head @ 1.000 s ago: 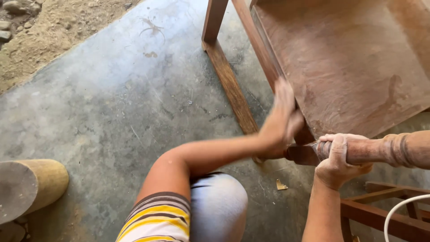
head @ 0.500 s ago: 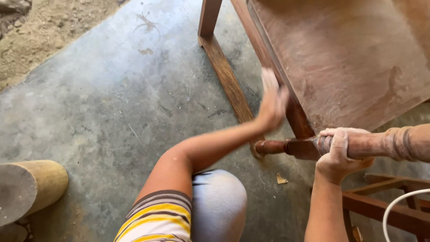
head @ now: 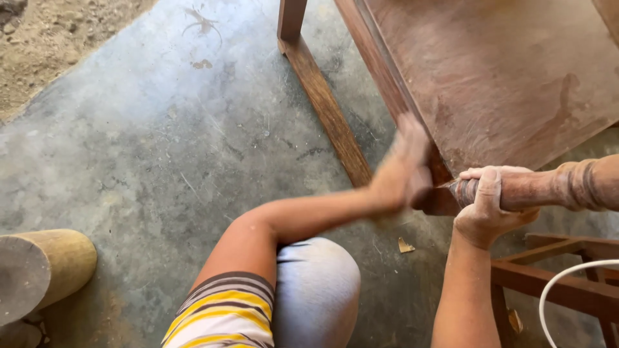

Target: Sanding the legs and frame of a wooden chair using sandpaper

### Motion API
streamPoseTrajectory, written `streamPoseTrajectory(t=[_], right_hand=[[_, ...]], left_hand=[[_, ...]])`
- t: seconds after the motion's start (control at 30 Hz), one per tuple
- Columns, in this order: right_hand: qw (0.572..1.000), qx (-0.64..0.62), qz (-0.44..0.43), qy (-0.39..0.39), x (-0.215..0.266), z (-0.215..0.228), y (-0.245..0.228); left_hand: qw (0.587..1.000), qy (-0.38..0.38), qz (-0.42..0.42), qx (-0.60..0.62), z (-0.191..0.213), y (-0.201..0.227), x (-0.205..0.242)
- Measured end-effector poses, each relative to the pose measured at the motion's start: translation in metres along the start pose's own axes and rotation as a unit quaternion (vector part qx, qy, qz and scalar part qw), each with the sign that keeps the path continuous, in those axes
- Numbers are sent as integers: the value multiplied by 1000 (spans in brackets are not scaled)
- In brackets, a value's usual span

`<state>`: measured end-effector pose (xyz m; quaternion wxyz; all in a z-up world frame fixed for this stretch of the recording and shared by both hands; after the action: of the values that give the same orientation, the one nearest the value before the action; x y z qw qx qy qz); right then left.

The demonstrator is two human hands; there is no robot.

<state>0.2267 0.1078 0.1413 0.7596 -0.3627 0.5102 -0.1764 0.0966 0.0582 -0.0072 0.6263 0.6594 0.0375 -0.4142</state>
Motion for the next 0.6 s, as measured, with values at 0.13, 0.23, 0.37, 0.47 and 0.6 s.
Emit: streamPoseTrajectory(t=[0.13,0.23,0.37,0.47,0.6], right_hand=[[1000,15,14,-8,1,4,2],[999,37,20,-5,0,4,4],[999,51,19,-4,2,10,9],[999,47,19,-9,0,4,4],[997,66,32,4,2,11,12]], left_hand=[[957,-216,-142,-128,-30,-4,37],[954,-185,-155,-179,-10,-19,18],[954,-160,-198,-158,-37,-15,42],[913,-199,-268,-236,-37,-36,23],[950,-41,-166,-261,6,-56,-19]])
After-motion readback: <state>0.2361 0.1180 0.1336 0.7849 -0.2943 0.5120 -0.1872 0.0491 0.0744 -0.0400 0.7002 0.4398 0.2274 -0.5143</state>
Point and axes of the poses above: each hand's wrist, its own x-axis away from the middle knuckle, its own z-axis out of the back of the hand, y = z × x, the point moved 7 cm from there along -x, towards the middle knuckle, and after that the axes turned 3 degrees about -x, right-handed, at the moved point
